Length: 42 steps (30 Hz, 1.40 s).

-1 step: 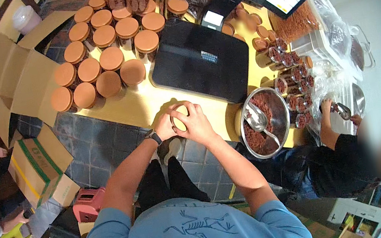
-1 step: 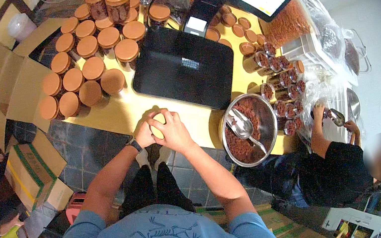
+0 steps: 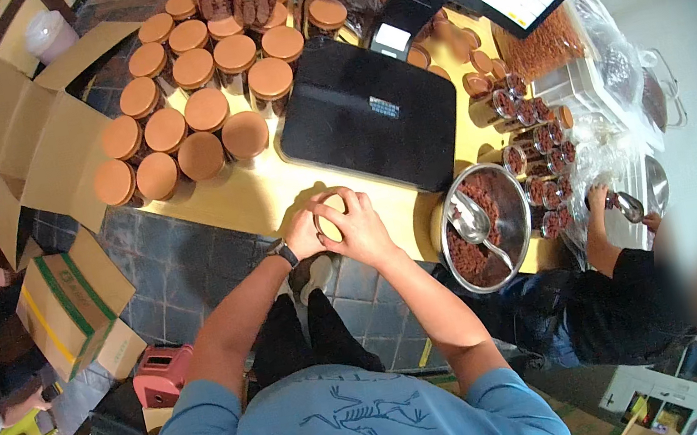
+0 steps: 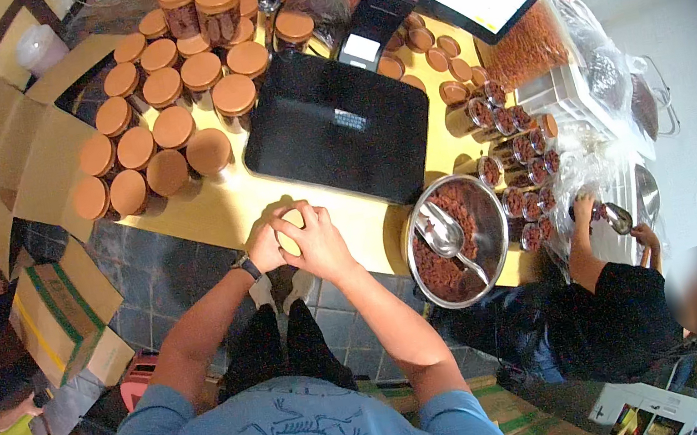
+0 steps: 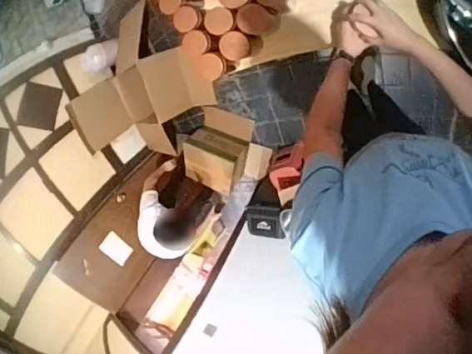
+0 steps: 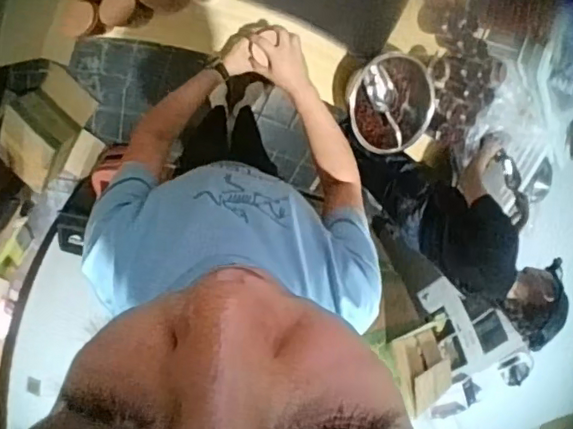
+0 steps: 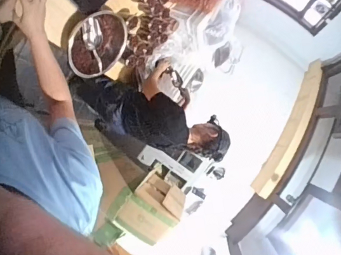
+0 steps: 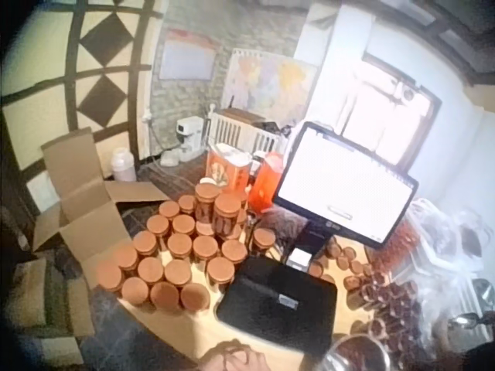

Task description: The person scoops a brown granular substance from a large metal bowl into small clear jars using a metal scoop. They place each filled jar on a digital scale, adjust the contents, and then seal the jar with a brown lid. The sealed jars are then placed into a cardboard box.

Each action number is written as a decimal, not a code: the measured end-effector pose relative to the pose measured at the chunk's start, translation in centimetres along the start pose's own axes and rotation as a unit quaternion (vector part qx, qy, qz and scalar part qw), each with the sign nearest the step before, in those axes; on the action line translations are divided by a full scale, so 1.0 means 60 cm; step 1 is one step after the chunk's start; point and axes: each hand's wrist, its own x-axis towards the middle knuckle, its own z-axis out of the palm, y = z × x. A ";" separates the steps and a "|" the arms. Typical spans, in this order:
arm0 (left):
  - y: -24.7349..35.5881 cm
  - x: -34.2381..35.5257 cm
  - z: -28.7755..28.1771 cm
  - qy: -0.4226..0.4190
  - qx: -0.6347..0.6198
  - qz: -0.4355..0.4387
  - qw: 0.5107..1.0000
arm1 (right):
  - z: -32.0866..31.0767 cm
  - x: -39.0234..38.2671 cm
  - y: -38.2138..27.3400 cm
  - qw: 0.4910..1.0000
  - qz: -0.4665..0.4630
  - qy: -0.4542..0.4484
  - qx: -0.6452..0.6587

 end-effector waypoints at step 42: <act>0.126 0.004 -0.050 0.104 -0.417 0.007 0.903 | -0.148 0.007 0.035 0.927 0.028 0.087 0.364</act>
